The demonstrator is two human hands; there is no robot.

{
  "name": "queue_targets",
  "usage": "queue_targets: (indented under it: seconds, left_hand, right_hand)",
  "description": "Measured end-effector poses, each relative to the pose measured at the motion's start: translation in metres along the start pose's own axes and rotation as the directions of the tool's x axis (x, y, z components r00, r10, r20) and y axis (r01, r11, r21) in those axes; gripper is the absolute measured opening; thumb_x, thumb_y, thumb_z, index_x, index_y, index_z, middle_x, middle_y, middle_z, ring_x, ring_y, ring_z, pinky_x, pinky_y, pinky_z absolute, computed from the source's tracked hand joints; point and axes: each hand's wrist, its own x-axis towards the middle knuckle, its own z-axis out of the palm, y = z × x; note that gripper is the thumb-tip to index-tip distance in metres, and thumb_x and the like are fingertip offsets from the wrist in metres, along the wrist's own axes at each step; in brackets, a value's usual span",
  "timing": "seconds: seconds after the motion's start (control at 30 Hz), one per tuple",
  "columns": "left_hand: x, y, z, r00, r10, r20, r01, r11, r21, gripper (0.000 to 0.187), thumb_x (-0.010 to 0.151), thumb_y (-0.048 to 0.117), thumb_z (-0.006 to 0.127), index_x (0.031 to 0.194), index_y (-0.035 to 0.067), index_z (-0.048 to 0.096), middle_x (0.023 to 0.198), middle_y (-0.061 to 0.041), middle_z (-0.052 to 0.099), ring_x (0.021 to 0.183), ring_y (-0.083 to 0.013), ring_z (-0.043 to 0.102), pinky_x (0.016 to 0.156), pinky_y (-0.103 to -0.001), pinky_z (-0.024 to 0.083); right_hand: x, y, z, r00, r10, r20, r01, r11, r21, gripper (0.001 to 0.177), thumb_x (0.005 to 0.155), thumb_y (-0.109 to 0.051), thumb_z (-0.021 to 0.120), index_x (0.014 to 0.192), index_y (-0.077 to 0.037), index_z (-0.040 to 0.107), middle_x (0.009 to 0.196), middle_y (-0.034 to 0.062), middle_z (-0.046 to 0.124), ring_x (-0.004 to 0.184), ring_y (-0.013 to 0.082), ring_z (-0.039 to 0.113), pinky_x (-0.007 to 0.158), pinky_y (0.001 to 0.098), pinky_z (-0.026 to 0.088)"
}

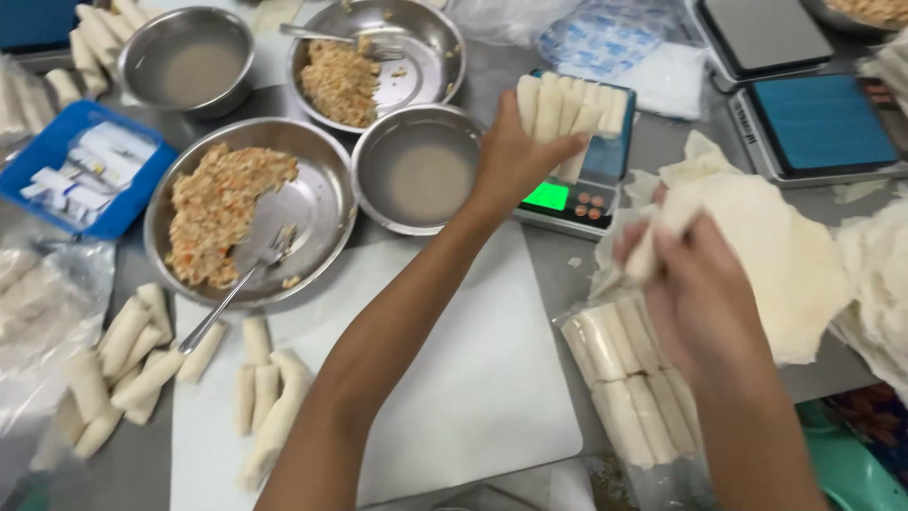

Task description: Packaging spring rolls into plastic bags and weighing them on a digital scale

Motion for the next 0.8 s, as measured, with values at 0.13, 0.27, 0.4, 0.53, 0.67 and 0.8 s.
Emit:
queue_targets:
  seconds: [0.13, 0.27, 0.4, 0.53, 0.67, 0.8]
  left_hand:
    - [0.058, -0.011, 0.052, 0.985, -0.163, 0.050, 0.153, 0.975, 0.160, 0.081, 0.060, 0.055, 0.076, 0.123, 0.012, 0.051, 0.125, -0.009, 0.069, 0.115, -0.0298, 0.067, 0.090, -0.041, 0.050]
    - [0.093, -0.032, 0.071, 0.968, -0.237, 0.079, 0.184, 0.890, 0.417, 0.091, 0.079, 0.074, 0.046, 0.146, 0.013, 0.047, 0.156, -0.014, 0.040, 0.146, -0.0399, 0.032, 0.116, -0.055, 0.027]
    - [0.115, -0.048, 0.071, 0.974, -0.215, 0.072, 0.149, 0.846, 0.512, 0.086, 0.086, 0.073, 0.030, 0.154, 0.021, 0.039, 0.157, -0.014, 0.030, 0.143, -0.0404, 0.030, 0.116, -0.055, 0.023]
    - [0.123, -0.047, 0.067, 0.975, -0.207, 0.084, 0.138, 0.854, 0.501, 0.111, 0.076, 0.084, 0.026, 0.162, 0.014, 0.020, 0.160, -0.015, 0.029, 0.147, -0.0404, 0.027, 0.117, -0.054, 0.022]
    - [0.109, -0.028, 0.048, 0.980, -0.192, 0.046, 0.164, 0.923, 0.349, 0.109, 0.076, 0.081, 0.025, 0.164, 0.018, 0.016, 0.166, -0.017, 0.025, 0.152, -0.0441, 0.020, 0.119, -0.060, 0.018]
    - [0.104, -0.031, 0.037, 0.990, -0.141, 0.016, 0.127, 0.932, 0.340, 0.087, 0.083, 0.075, 0.023, 0.151, 0.024, 0.037, 0.157, -0.015, 0.039, 0.144, -0.0408, 0.034, 0.114, -0.058, 0.026]
  right_hand:
    - [0.131, 0.007, -0.008, 0.996, 0.062, -0.061, -0.068, 0.994, -0.088, 0.030, 0.099, 0.006, 0.044, 0.126, -0.002, 0.053, 0.116, 0.0152, 0.060, 0.103, 0.0215, 0.061, 0.092, 0.0283, 0.055]
    - [0.251, 0.094, -0.040, 0.993, 0.101, -0.058, -0.108, 0.982, -0.152, 0.042, 0.078, 0.016, 0.047, 0.110, -0.001, 0.068, 0.103, 0.0144, 0.073, 0.097, 0.0257, 0.072, 0.090, 0.0312, 0.063]
    - [0.247, 0.090, -0.031, 0.991, -0.085, -0.101, 0.038, 0.917, -0.396, 0.053, 0.074, 0.015, 0.038, 0.107, -0.006, 0.074, 0.097, 0.0037, 0.074, 0.086, 0.0136, 0.065, 0.071, 0.0240, 0.052]
    - [0.260, 0.084, -0.043, 0.976, -0.192, -0.107, 0.066, 0.719, -0.692, 0.044, 0.073, 0.003, 0.048, 0.100, -0.012, 0.079, 0.087, -0.0048, 0.071, 0.080, 0.0079, 0.056, 0.067, 0.0255, 0.046]
    - [0.257, 0.074, -0.054, 0.953, -0.117, -0.280, -0.128, 0.682, -0.720, 0.053, 0.076, -0.010, 0.064, 0.128, -0.013, 0.057, 0.101, 0.0051, 0.070, 0.089, 0.0177, 0.067, 0.073, 0.0324, 0.053]
    - [0.236, 0.060, -0.060, 0.980, -0.075, -0.185, -0.081, 0.700, -0.709, 0.025, 0.091, -0.009, 0.054, 0.104, -0.013, 0.075, 0.092, -0.0003, 0.070, 0.078, 0.0114, 0.059, 0.069, 0.0279, 0.047]
